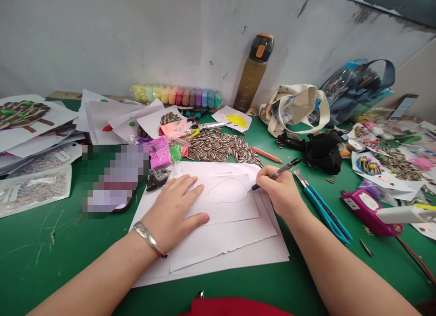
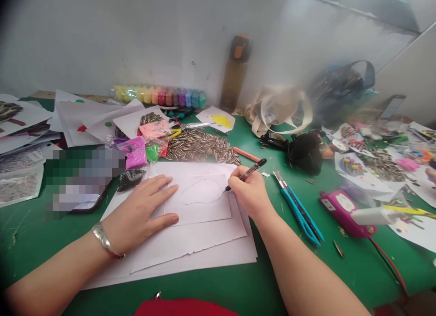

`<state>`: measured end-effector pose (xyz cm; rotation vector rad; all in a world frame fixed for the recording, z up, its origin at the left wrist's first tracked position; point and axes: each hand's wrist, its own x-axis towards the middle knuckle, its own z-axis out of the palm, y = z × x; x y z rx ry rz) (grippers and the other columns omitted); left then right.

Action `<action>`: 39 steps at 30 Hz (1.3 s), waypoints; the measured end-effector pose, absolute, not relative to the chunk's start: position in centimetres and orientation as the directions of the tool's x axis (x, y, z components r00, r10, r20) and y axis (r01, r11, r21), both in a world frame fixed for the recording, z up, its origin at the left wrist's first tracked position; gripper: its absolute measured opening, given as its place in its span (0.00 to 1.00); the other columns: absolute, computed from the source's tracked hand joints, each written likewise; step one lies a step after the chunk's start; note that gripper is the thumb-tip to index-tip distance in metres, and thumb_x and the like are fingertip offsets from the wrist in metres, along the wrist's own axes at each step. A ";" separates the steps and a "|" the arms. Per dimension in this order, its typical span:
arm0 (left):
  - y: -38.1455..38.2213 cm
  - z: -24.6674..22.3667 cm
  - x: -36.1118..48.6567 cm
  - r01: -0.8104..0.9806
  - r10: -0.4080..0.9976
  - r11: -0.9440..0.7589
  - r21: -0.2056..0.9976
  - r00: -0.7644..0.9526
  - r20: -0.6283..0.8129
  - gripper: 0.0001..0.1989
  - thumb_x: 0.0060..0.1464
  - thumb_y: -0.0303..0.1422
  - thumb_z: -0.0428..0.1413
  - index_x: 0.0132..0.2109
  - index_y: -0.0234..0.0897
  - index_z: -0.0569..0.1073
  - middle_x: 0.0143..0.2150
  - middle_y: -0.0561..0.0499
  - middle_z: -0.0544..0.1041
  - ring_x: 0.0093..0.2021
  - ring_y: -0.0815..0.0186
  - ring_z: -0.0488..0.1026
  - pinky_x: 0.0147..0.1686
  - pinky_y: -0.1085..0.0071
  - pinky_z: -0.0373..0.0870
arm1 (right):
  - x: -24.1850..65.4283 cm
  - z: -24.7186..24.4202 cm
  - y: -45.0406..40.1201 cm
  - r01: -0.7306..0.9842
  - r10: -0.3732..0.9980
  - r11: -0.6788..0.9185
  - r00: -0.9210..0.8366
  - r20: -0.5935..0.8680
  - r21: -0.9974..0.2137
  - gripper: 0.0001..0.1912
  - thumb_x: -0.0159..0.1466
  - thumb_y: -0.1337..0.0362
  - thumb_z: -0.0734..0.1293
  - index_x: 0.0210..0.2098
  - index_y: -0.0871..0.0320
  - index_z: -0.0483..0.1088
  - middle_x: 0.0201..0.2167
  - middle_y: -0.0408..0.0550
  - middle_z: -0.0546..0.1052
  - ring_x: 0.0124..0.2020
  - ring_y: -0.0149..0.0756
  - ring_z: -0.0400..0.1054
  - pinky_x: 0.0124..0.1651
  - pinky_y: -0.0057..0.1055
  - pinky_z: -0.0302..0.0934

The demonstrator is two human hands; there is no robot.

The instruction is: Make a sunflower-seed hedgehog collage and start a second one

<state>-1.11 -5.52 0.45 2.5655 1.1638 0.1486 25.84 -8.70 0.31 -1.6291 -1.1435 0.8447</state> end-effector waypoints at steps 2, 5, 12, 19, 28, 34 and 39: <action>-5.5 0.5 -1.1 0.719 0.750 -0.614 0.327 0.660 -0.042 0.32 0.54 0.48 0.56 0.60 0.33 0.69 0.65 0.35 0.62 0.66 0.43 0.56 0.63 0.43 0.53 | 25.8 0.2 -8.7 0.309 0.943 -0.129 0.331 -0.021 -0.942 0.05 0.50 0.70 0.62 0.18 0.58 0.64 0.17 0.37 0.61 0.21 0.27 0.52 0.25 0.28 0.44; -5.5 0.6 -1.0 0.725 0.754 -0.607 0.325 0.655 -0.055 0.32 0.54 0.48 0.56 0.60 0.33 0.69 0.65 0.35 0.62 0.66 0.44 0.55 0.63 0.44 0.52 | 25.8 0.1 -8.7 0.324 0.943 -0.141 0.332 -0.028 -0.935 0.05 0.50 0.70 0.62 0.18 0.58 0.64 0.16 0.37 0.60 0.21 0.27 0.52 0.24 0.28 0.43; -5.4 0.6 -0.9 0.732 0.756 -0.598 0.325 0.650 -0.072 0.32 0.54 0.48 0.56 0.61 0.33 0.68 0.66 0.36 0.61 0.66 0.44 0.55 0.63 0.45 0.52 | 25.7 0.3 -8.7 0.356 0.941 -0.160 0.336 -0.033 -0.921 0.05 0.50 0.69 0.62 0.18 0.58 0.64 0.16 0.37 0.60 0.21 0.27 0.52 0.24 0.28 0.43; -5.4 0.6 -0.9 0.728 0.755 -0.603 0.326 0.653 -0.061 0.32 0.54 0.48 0.56 0.61 0.33 0.69 0.66 0.36 0.62 0.66 0.44 0.55 0.63 0.44 0.52 | 25.7 0.4 -8.7 0.353 0.941 -0.167 0.337 -0.042 -0.920 0.05 0.49 0.69 0.61 0.18 0.58 0.63 0.16 0.36 0.60 0.20 0.26 0.51 0.24 0.28 0.42; -5.5 0.4 -1.0 0.712 0.751 -0.614 0.340 0.660 -0.027 0.32 0.54 0.47 0.57 0.60 0.33 0.69 0.65 0.35 0.63 0.65 0.42 0.56 0.63 0.42 0.52 | 25.9 0.3 -8.6 0.244 0.942 -0.100 0.337 -0.013 -0.964 0.06 0.49 0.71 0.63 0.18 0.58 0.64 0.17 0.37 0.60 0.22 0.27 0.52 0.24 0.27 0.44; -5.5 0.4 -1.0 0.720 0.753 -0.607 0.337 0.657 -0.046 0.31 0.54 0.46 0.57 0.60 0.33 0.69 0.65 0.35 0.63 0.66 0.44 0.56 0.63 0.44 0.53 | 25.8 0.9 -8.7 0.120 0.892 0.041 0.443 0.091 -0.992 0.06 0.55 0.70 0.66 0.21 0.58 0.68 0.19 0.39 0.65 0.24 0.28 0.56 0.26 0.27 0.49; -5.6 0.3 -1.1 0.716 0.753 -0.612 0.336 0.658 -0.030 0.32 0.53 0.46 0.58 0.60 0.33 0.69 0.65 0.35 0.63 0.65 0.43 0.56 0.63 0.43 0.52 | 23.0 2.0 -10.4 0.247 0.956 0.059 0.266 0.126 -0.967 0.05 0.59 0.63 0.70 0.36 0.53 0.75 0.29 0.41 0.74 0.30 0.31 0.66 0.33 0.28 0.61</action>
